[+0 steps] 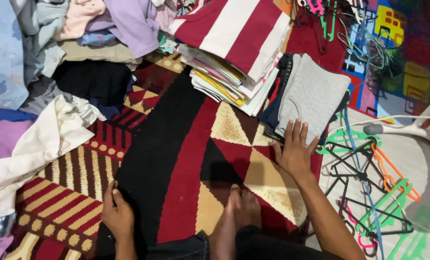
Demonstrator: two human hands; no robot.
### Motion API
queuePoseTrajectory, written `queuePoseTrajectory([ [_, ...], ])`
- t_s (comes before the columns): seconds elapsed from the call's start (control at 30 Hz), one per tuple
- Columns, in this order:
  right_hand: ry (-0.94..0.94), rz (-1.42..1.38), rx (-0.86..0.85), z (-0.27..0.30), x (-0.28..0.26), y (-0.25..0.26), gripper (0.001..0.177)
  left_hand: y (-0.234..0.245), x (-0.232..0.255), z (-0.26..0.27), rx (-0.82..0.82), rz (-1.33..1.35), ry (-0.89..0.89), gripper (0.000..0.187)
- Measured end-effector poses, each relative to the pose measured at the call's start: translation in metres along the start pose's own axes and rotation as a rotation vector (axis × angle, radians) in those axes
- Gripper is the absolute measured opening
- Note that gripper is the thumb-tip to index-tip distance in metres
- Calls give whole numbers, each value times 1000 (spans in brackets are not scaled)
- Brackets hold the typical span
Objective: The person is sitting on the floor and folding various items of clothing from a large pile and stacking them neatly.
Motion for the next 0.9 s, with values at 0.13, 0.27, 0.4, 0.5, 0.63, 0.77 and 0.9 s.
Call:
queuePoseTrajectory([
  [0.13, -47, -55, -30, -2, -13, -28, 108, 0, -5, -1, 16, 55, -114, 43],
  [0.27, -34, -42, -32, 2, -14, -28, 108, 1, -11, -1, 77, 73, -151, 42],
  [0.4, -1, -181, 78, 20, -68, -2, 105, 2, -15, -3, 120, 88, -171, 41],
  [0.5, 152, -305, 68, 40, -151, 9, 96, 3, -18, -4, 152, 111, -187, 39],
  [0.63, 444, -588, -298, 85, -265, -22, 86, 3, -18, -2, 162, 139, -239, 39],
  [0.77, 139, -71, 121, 168, -203, -137, 75, 3, -20, -5, 175, 109, -244, 40],
  [0.9, 935, -540, -334, 166, -327, -53, 84, 0, -26, -7, 146, 131, -212, 41],
])
Point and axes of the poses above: each hand's wrist, its own z-axis away from the middle knuckle, its own y-axis out of the back of the hand, x = y × z, the point moved 8 cm from there along -z, towards the middle knuckle, and after that the axes turned 5 degrees about z, right-handed, at the moved point
